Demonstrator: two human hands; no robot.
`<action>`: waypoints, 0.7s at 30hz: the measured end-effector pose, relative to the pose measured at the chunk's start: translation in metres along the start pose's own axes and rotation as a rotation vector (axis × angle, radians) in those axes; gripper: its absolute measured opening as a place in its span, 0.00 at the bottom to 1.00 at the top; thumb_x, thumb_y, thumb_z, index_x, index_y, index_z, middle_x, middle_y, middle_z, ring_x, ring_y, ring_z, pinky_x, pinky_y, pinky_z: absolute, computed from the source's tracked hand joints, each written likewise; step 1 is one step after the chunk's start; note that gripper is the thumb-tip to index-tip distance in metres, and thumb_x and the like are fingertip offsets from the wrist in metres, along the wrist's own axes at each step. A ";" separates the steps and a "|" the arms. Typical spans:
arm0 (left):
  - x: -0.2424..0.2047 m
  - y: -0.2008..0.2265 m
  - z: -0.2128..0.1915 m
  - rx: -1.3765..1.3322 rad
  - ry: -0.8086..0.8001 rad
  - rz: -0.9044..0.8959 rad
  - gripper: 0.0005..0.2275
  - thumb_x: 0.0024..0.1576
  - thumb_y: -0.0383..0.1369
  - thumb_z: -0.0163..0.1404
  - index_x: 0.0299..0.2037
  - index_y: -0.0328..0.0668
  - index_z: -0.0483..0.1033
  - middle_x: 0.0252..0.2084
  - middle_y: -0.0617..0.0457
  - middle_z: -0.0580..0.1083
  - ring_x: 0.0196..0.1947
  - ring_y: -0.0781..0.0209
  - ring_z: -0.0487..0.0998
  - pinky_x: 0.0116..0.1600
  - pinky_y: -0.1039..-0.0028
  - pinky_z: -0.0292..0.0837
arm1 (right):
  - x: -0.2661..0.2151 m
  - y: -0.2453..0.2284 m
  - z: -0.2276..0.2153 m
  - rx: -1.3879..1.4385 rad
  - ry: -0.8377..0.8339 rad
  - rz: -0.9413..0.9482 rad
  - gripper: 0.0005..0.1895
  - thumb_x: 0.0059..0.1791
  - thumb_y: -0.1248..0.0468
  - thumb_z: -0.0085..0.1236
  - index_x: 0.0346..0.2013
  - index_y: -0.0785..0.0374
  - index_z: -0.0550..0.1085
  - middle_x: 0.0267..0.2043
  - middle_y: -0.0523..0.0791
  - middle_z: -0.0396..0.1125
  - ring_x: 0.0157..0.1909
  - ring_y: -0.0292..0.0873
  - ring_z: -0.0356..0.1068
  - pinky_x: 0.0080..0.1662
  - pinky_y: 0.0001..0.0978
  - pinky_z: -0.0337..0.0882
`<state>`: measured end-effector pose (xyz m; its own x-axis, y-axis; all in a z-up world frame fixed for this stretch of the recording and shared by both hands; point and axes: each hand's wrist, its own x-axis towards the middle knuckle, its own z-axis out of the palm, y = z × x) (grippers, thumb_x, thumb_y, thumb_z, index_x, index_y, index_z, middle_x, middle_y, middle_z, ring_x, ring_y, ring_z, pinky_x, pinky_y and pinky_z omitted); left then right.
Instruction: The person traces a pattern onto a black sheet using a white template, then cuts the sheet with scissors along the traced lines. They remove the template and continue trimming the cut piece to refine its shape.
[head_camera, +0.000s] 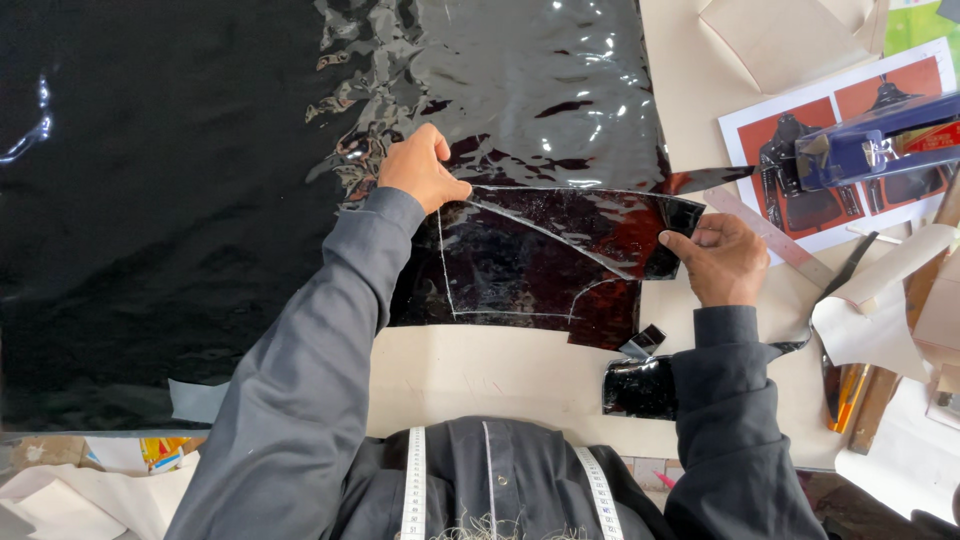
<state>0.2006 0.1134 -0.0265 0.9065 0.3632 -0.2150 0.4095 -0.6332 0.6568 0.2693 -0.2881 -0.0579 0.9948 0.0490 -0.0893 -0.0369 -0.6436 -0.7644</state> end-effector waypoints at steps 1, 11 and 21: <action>0.000 0.000 0.000 -0.005 -0.001 -0.006 0.20 0.40 0.33 0.66 0.36 0.40 0.68 0.26 0.51 0.80 0.31 0.55 0.83 0.42 0.68 0.75 | 0.000 0.000 0.000 0.012 0.001 0.001 0.21 0.40 0.60 0.77 0.40 0.69 0.78 0.31 0.43 0.74 0.31 0.33 0.70 0.36 0.27 0.72; 0.003 -0.018 -0.011 -0.302 0.101 -0.008 0.18 0.45 0.35 0.68 0.39 0.39 0.72 0.29 0.53 0.75 0.30 0.62 0.77 0.37 0.72 0.73 | 0.001 0.003 0.001 -0.052 0.023 -0.034 0.23 0.39 0.59 0.78 0.39 0.69 0.78 0.31 0.42 0.72 0.31 0.35 0.69 0.36 0.29 0.72; -0.062 -0.018 0.011 -0.099 0.332 0.409 0.05 0.57 0.28 0.58 0.41 0.40 0.81 0.36 0.51 0.73 0.33 0.54 0.76 0.40 0.67 0.71 | 0.004 0.007 0.003 -0.106 0.032 -0.050 0.25 0.39 0.57 0.79 0.40 0.70 0.77 0.30 0.44 0.72 0.31 0.37 0.71 0.37 0.31 0.72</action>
<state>0.1381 0.0949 -0.0324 0.9024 0.3074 0.3020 0.0037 -0.7063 0.7079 0.2724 -0.2900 -0.0653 0.9978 0.0597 -0.0305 0.0217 -0.7185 -0.6951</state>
